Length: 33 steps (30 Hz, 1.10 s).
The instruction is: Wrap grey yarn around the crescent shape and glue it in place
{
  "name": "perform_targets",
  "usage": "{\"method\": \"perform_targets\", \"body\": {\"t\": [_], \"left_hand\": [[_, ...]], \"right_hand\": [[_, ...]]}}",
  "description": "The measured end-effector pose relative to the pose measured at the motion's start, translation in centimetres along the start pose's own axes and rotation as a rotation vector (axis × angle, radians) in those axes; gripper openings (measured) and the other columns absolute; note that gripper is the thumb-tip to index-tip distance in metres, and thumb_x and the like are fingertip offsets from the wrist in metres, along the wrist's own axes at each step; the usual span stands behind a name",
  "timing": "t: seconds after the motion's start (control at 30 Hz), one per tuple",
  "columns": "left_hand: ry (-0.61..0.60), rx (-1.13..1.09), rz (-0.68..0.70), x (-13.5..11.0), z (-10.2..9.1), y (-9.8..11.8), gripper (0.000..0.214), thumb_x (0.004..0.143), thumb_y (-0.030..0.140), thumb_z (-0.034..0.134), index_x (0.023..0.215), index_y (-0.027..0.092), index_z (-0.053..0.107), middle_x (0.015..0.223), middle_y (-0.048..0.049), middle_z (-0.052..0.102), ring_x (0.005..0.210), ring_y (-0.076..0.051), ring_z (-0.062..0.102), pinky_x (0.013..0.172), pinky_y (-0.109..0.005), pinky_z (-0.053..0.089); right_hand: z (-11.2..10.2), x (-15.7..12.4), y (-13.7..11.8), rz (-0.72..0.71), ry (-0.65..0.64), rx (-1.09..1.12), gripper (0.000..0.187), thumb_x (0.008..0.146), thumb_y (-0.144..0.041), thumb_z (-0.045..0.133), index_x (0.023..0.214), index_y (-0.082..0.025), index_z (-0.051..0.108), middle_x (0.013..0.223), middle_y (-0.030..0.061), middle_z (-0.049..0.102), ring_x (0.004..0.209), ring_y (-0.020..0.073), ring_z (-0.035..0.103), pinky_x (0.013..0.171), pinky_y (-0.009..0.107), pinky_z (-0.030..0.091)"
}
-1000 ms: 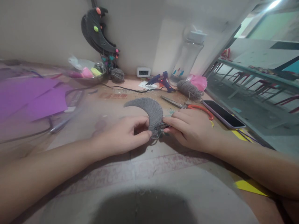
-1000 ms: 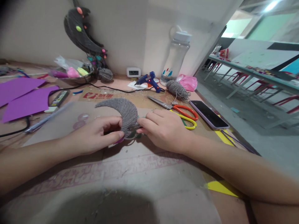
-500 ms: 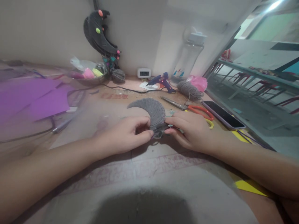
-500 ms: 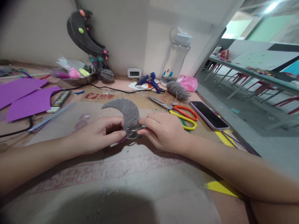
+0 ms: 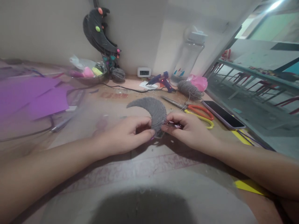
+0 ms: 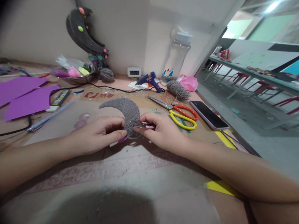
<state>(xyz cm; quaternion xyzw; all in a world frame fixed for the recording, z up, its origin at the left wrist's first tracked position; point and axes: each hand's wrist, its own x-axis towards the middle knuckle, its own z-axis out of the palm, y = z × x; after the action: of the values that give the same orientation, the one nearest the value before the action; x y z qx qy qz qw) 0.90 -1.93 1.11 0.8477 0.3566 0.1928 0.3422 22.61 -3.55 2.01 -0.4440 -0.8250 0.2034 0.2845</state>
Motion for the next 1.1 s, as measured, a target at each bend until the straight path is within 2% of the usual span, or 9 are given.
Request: {"method": "perform_targets", "body": {"t": [0.13,0.27,0.47,0.77,0.9,1.0,1.1], "left_hand": [[0.024,0.052,0.010,0.1,0.0,0.0,0.034,0.091,0.040,0.047,0.066,0.019,0.048,0.062,0.0030,0.049,0.061,-0.013,0.048,0.056,-0.025,0.032],[0.026,0.071,-0.005,0.1,0.1,0.0,0.029,0.088,0.035,0.049,0.065,0.019,0.046,0.061,0.0038,0.047,0.059,-0.012,0.047,0.055,-0.025,0.032],[0.006,0.025,-0.001,0.1,0.1,0.0,0.021,0.086,0.028,0.049,0.067,0.019,0.047,0.063,0.0041,0.048,0.060,-0.012,0.048,0.055,-0.024,0.033],[0.014,-0.102,-0.017,0.0,0.2,-0.5,0.023,0.088,0.036,0.053,0.074,0.020,0.048,0.063,0.0056,0.051,0.059,-0.011,0.048,0.058,-0.024,0.035],[0.024,-0.065,0.019,0.0,0.2,-0.6,0.023,0.088,0.035,0.055,0.072,0.019,0.048,0.065,0.0055,0.050,0.061,-0.011,0.047,0.058,-0.023,0.034],[0.041,-0.016,0.066,0.0,0.2,-0.6,0.024,0.088,0.034,0.056,0.070,0.019,0.050,0.067,0.0044,0.052,0.063,-0.011,0.048,0.058,-0.023,0.035],[0.047,0.020,0.102,0.0,0.0,-0.5,0.024,0.088,0.035,0.056,0.071,0.019,0.051,0.068,0.0039,0.053,0.065,-0.011,0.049,0.059,-0.024,0.035]], "right_hand": [[0.4,0.1,-0.4,0.111,-0.057,0.171,0.024,0.086,-0.030,0.059,0.067,-0.018,0.051,0.057,-0.0067,0.042,0.052,0.0072,0.039,0.047,0.019,0.030],[0.5,0.0,-0.5,0.118,-0.057,0.246,0.022,0.085,-0.029,0.059,0.068,-0.018,0.051,0.057,-0.0070,0.041,0.051,0.0069,0.037,0.046,0.019,0.029],[0.6,0.0,-0.3,0.166,-0.075,0.306,0.019,0.085,-0.028,0.059,0.070,-0.018,0.052,0.058,-0.0063,0.044,0.052,0.0076,0.041,0.048,0.019,0.033],[0.6,-0.1,0.4,0.212,-0.067,0.382,0.018,0.085,-0.033,0.060,0.079,-0.016,0.060,0.069,-0.0020,0.054,0.059,0.0097,0.047,0.052,0.021,0.036],[0.6,0.2,0.3,0.271,-0.114,0.536,0.014,0.082,-0.029,0.062,0.080,-0.016,0.061,0.069,-0.0022,0.056,0.058,0.0091,0.047,0.052,0.021,0.036],[0.6,0.4,0.3,0.280,-0.167,0.671,0.012,0.081,-0.027,0.063,0.078,-0.015,0.060,0.064,-0.0037,0.055,0.053,0.0073,0.043,0.049,0.020,0.033],[0.6,0.5,0.5,0.304,-0.194,0.747,0.016,0.078,-0.028,0.067,0.075,-0.015,0.059,0.056,-0.0069,0.047,0.047,0.0055,0.034,0.044,0.020,0.024]]}}
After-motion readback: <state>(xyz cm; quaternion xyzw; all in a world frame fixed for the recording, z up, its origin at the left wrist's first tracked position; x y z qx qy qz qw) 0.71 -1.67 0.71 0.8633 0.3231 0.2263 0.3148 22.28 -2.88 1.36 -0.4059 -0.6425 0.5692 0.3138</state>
